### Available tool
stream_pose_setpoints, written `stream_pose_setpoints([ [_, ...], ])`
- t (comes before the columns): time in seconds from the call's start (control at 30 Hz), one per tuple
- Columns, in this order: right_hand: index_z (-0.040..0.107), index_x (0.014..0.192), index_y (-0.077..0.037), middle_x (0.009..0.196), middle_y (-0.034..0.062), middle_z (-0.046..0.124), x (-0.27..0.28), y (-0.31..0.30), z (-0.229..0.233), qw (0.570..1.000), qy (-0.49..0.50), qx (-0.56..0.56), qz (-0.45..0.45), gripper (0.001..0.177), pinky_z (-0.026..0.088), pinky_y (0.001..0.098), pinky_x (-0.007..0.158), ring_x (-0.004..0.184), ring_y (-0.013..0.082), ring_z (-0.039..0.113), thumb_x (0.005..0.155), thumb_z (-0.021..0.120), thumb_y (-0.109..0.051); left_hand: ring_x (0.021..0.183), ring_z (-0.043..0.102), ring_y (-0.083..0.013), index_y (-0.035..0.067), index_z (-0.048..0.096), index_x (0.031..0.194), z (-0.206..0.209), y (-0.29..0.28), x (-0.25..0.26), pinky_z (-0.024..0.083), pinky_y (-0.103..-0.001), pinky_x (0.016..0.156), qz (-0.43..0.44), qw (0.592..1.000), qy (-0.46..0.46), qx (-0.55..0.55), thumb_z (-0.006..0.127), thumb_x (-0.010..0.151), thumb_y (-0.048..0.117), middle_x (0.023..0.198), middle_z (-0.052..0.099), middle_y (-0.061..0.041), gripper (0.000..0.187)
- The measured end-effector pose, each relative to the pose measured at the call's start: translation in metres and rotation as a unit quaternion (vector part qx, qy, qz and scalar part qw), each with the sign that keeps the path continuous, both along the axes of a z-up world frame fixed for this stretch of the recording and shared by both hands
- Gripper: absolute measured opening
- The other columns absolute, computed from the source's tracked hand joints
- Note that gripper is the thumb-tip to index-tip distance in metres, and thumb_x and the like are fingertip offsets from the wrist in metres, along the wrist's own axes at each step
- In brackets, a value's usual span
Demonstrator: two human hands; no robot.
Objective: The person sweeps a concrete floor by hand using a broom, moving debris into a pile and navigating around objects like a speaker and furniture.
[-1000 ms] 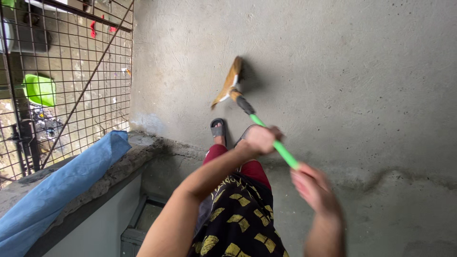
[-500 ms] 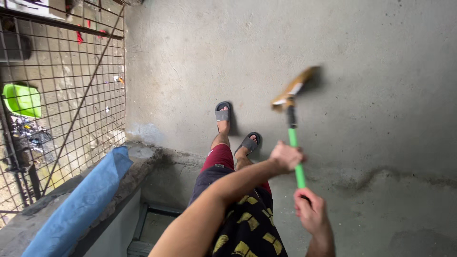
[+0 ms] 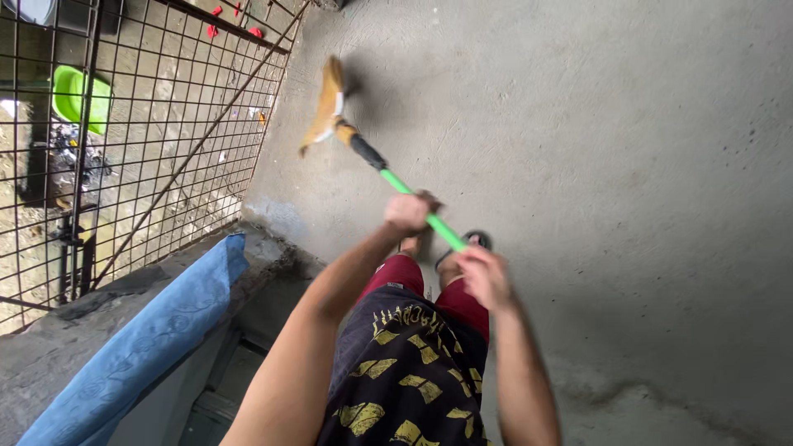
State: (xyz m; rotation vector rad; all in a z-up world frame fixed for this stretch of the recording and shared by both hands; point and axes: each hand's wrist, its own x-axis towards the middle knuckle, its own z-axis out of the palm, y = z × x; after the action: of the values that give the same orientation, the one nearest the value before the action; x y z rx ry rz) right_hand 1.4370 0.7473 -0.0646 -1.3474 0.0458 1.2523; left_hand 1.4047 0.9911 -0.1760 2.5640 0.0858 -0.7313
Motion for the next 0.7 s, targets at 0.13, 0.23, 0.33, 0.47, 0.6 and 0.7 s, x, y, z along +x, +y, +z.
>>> stream_pose_setpoints([
  [0.13,0.064,0.120,0.007,0.064,0.0029,0.049,0.038,-0.158,0.117,0.979,-0.081,-0.078,-0.170,0.028,0.037,0.0268,0.048,0.054,0.0092,0.041,0.102,0.049,-0.008,0.111,0.070,-0.0091,0.042,0.069,0.119,0.104,-0.137,0.083,0.055,-0.049,0.103,-0.095,0.985,-0.132,-0.062,0.056,0.091,0.041,0.117,0.072,0.009,0.031],
  [0.23,0.063,0.132,-0.001,0.074,0.0157,0.068,0.061,-0.230,0.171,0.968,-0.089,-0.116,-0.206,0.045,0.051,0.0320,0.044,0.047,0.0165,0.057,0.107,0.033,-0.023,0.104,0.074,-0.0188,0.034,0.069,0.128,0.166,-0.219,0.147,0.060,-0.047,0.090,-0.116,0.982,-0.016,-0.146,0.049,0.102,0.046,0.124,0.070,0.000,0.035],
  [0.33,0.064,0.114,0.000,0.071,0.0176,0.065,0.086,-0.237,0.158,0.927,0.004,-0.335,-0.166,0.026,0.049,0.0398,0.046,0.047,0.0222,0.053,0.092,0.050,-0.001,0.106,0.074,-0.0211,0.029,0.072,0.124,0.173,-0.255,0.201,0.058,-0.048,0.090,-0.125,0.979,0.051,-0.151,0.049,0.108,0.050,0.125,0.069,0.001,0.035],
  [0.47,0.064,0.088,0.001,0.067,0.0078,0.058,0.135,-0.184,0.101,0.975,-0.123,-0.181,0.038,0.014,0.049,0.0328,0.044,0.050,0.0142,0.057,0.088,0.051,0.004,0.104,0.073,-0.0189,0.039,0.068,0.127,0.126,-0.237,0.229,0.063,-0.037,0.074,-0.089,0.981,0.041,-0.165,0.062,0.095,0.036,0.126,0.065,0.003,0.032],
  [0.6,0.062,0.085,-0.003,0.065,0.0007,0.058,0.183,-0.125,0.060,0.982,-0.086,-0.037,0.161,0.016,0.047,0.0277,0.038,0.046,0.0083,0.054,0.091,0.047,0.001,0.084,0.075,-0.0157,0.033,0.057,0.133,0.075,-0.174,0.207,0.063,-0.032,0.058,-0.048,0.987,0.148,-0.051,0.060,0.097,0.028,0.119,0.062,-0.004,0.036],
  [0.7,0.059,0.086,-0.003,0.063,0.0010,0.052,0.190,-0.037,0.004,0.979,0.027,-0.024,0.200,0.014,0.049,0.0287,0.042,0.047,0.0081,0.051,0.096,0.050,-0.005,0.084,0.074,-0.0213,0.026,0.065,0.108,0.020,-0.084,0.176,0.060,-0.040,0.062,0.035,0.995,0.086,0.041,0.056,0.101,0.044,0.106,0.067,-0.003,0.022],
])
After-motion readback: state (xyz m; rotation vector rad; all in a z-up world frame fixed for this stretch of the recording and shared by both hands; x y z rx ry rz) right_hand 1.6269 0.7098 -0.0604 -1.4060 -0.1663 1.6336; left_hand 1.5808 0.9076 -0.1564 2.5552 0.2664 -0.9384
